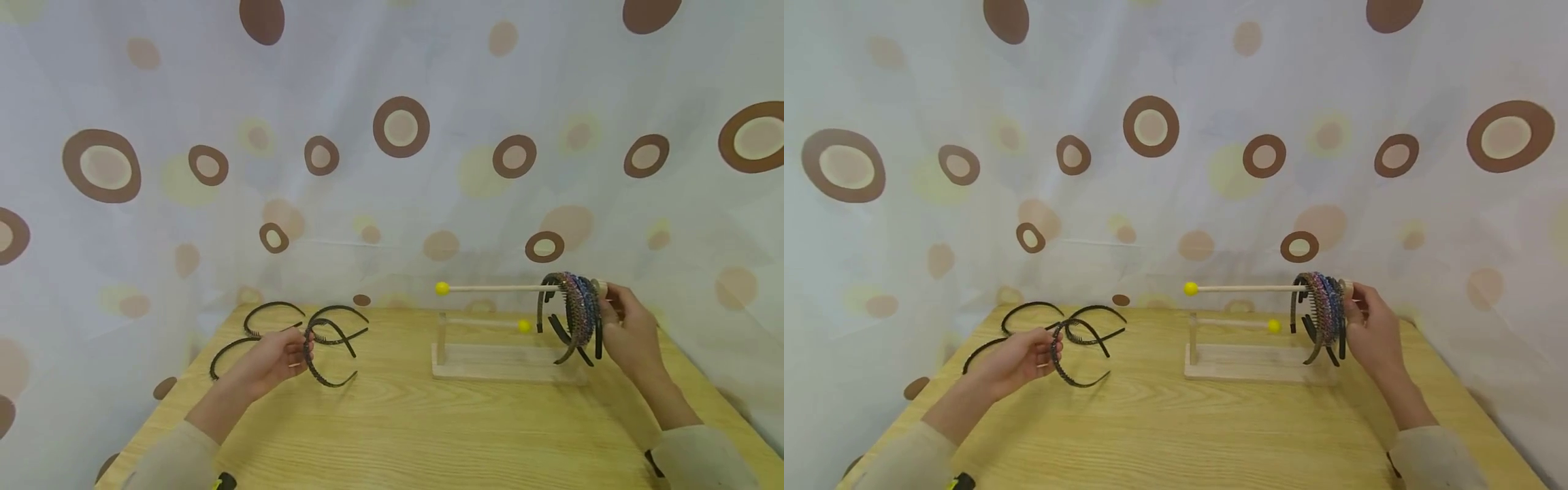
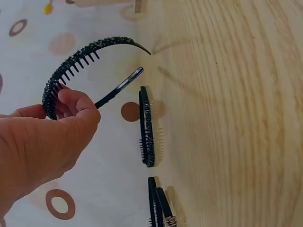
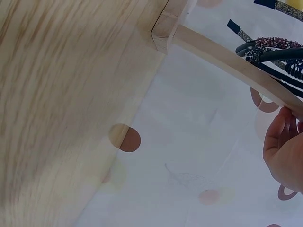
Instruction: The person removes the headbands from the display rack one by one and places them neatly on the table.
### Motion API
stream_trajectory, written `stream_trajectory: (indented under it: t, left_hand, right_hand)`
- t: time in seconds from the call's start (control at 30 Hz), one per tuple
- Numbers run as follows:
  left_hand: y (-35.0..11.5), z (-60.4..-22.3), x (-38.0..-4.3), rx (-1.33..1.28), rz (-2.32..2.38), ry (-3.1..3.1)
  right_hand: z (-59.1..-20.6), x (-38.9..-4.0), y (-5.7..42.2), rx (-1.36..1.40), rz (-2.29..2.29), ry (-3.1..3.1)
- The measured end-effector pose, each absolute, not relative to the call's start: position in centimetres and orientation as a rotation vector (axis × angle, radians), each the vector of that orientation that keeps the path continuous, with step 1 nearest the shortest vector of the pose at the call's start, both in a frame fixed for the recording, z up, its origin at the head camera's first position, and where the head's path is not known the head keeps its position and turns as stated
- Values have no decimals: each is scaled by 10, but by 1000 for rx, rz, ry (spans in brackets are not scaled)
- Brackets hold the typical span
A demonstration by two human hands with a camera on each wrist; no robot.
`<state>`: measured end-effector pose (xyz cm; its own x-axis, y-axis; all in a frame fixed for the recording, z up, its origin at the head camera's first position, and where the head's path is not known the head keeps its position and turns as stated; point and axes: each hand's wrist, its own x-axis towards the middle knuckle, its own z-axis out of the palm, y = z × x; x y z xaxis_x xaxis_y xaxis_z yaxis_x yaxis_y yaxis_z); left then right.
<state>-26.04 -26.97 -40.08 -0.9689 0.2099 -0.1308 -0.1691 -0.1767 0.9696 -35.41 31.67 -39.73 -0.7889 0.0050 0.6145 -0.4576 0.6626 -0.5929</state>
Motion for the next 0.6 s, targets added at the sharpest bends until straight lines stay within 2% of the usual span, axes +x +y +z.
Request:
stream_trajectory:
  t: [0.3,0.6]
  left_hand:
    - [-279,-421,-271,-183,2054,2059]
    - [-286,-431,-272,-166,1714,2413]
  right_hand:
    - [-400,-351,315,348,1050,-2289]
    - [-398,-350,317,361,1031,-2275]
